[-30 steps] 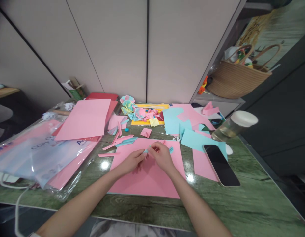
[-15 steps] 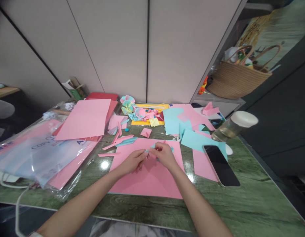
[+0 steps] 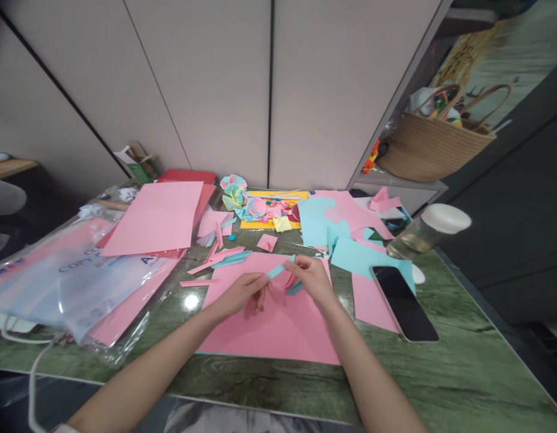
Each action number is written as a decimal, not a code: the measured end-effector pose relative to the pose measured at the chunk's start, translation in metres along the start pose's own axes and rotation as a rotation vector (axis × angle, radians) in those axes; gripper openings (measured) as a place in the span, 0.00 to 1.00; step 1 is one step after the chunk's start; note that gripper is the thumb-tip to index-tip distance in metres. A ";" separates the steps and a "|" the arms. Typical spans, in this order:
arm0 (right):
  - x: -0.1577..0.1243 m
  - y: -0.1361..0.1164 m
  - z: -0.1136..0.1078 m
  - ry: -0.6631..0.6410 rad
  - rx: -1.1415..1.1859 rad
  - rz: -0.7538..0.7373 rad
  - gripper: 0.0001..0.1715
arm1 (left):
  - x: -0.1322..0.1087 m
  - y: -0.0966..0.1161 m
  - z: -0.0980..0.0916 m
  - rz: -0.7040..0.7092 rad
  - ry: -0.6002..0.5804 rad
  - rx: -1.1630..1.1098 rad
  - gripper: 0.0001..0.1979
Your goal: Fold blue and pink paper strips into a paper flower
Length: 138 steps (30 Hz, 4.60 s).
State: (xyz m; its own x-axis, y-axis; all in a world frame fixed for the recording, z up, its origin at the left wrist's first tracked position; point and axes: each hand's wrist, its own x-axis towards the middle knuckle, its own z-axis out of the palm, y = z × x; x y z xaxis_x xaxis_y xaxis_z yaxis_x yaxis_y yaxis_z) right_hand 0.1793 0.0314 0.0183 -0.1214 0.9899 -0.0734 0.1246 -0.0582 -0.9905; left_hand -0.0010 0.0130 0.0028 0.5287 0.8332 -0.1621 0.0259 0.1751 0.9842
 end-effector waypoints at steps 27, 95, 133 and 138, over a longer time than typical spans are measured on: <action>0.005 0.003 -0.006 0.058 0.063 -0.031 0.16 | -0.002 0.002 0.001 -0.005 -0.040 -0.088 0.23; -0.006 0.011 0.022 0.028 -0.203 -0.075 0.25 | -0.002 0.003 0.009 -0.022 0.046 0.043 0.16; -0.008 0.005 0.018 -0.144 -0.291 -0.249 0.19 | -0.003 0.001 0.008 0.021 0.048 0.067 0.16; -0.006 0.007 0.015 -0.168 -0.286 -0.234 0.18 | -0.003 0.000 0.009 0.045 0.026 0.054 0.16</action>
State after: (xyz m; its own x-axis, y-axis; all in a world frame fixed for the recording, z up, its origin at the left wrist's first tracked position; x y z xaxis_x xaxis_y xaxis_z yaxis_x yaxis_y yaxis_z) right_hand 0.1665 0.0232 0.0106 -0.3358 0.9356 0.1088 0.3408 0.2284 -0.9120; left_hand 0.0049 0.0057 0.0039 0.5079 0.8532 -0.1189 0.0490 0.1092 0.9928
